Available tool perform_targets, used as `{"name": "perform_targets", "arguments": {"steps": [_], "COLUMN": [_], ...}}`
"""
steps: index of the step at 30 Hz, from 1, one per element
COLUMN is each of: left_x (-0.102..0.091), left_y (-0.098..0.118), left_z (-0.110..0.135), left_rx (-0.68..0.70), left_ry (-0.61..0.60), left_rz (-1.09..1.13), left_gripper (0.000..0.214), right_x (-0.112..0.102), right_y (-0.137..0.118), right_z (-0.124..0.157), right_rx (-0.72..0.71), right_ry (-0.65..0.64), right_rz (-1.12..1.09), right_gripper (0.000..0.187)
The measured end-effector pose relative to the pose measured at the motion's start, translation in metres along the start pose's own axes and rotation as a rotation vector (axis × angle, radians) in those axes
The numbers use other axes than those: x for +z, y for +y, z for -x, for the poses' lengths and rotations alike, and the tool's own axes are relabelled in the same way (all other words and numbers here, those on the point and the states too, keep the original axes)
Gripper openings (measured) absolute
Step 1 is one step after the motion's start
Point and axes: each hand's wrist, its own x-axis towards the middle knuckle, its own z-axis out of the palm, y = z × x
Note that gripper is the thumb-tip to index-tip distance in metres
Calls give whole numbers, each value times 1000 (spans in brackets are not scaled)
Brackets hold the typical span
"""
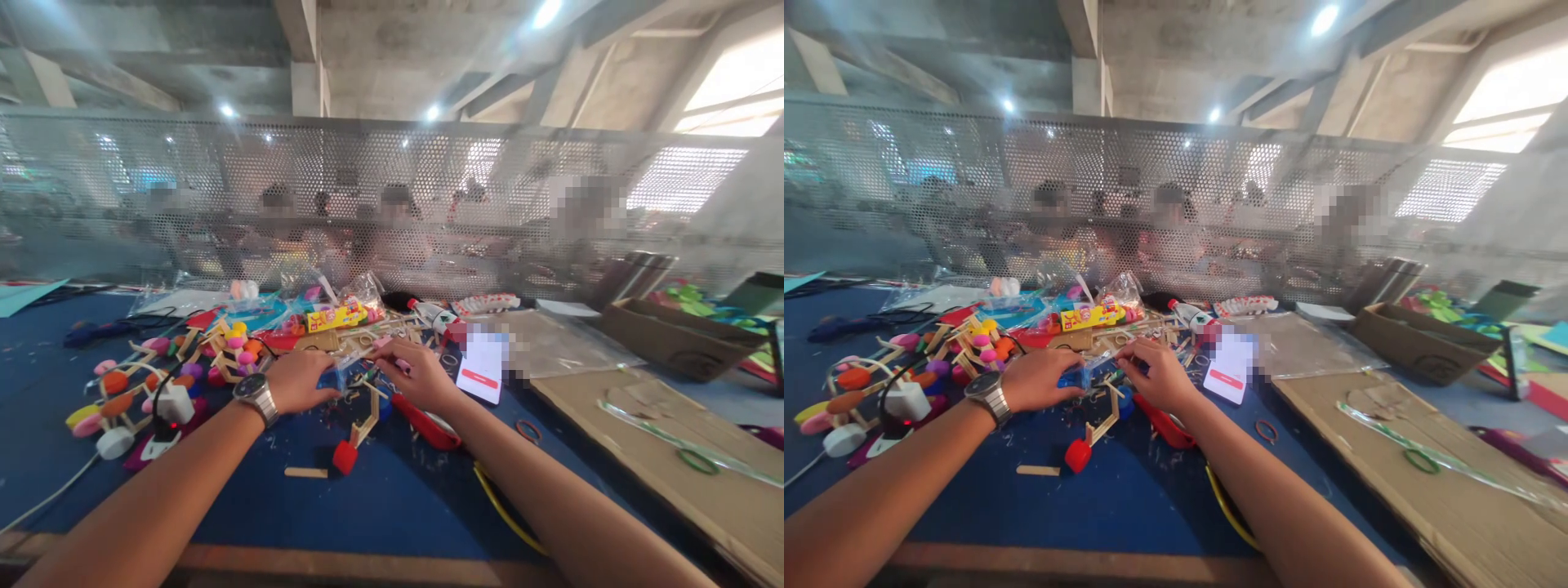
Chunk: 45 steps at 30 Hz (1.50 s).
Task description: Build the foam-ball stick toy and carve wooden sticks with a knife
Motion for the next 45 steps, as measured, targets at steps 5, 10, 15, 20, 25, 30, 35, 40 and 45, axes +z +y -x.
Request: {"name": "perform_targets", "arguments": {"steps": [5,10,15,20,25,30,35,40,45], "left_x": [8,20,23,23,25,24,22,23,22], "left_y": [9,12,14,15,16,19,19,16,15], "left_z": [-2,-5,-5,-3,-3,-3,-1,-3,-5], "left_rx": [1,31,86,113,129,140,182,208,196], "left_ry": [153,272,311,330,349,345,325,346,383], "left_rz": [60,108,136,138,100,70,52,34,34], "left_gripper": [47,37,38,42,45,47,42,41,44], "right_x": [1,1,2,5,7,7,7,9,10], "right_y": [0,-3,-9,-12,-12,-13,-12,-11,-10], "right_z": [-1,0,1,2,2,3,2,2,1], "right_rx": [-20,-34,-10,19,41,34,18,30,30], "right_ry": [-4,-7,6,35,62,63,44,44,48], "right_rz": [-25,-60,-79,-82,-90,-132,-170,-171,-153], "right_gripper": [14,18,19,17,18,21,18,13,18]}}
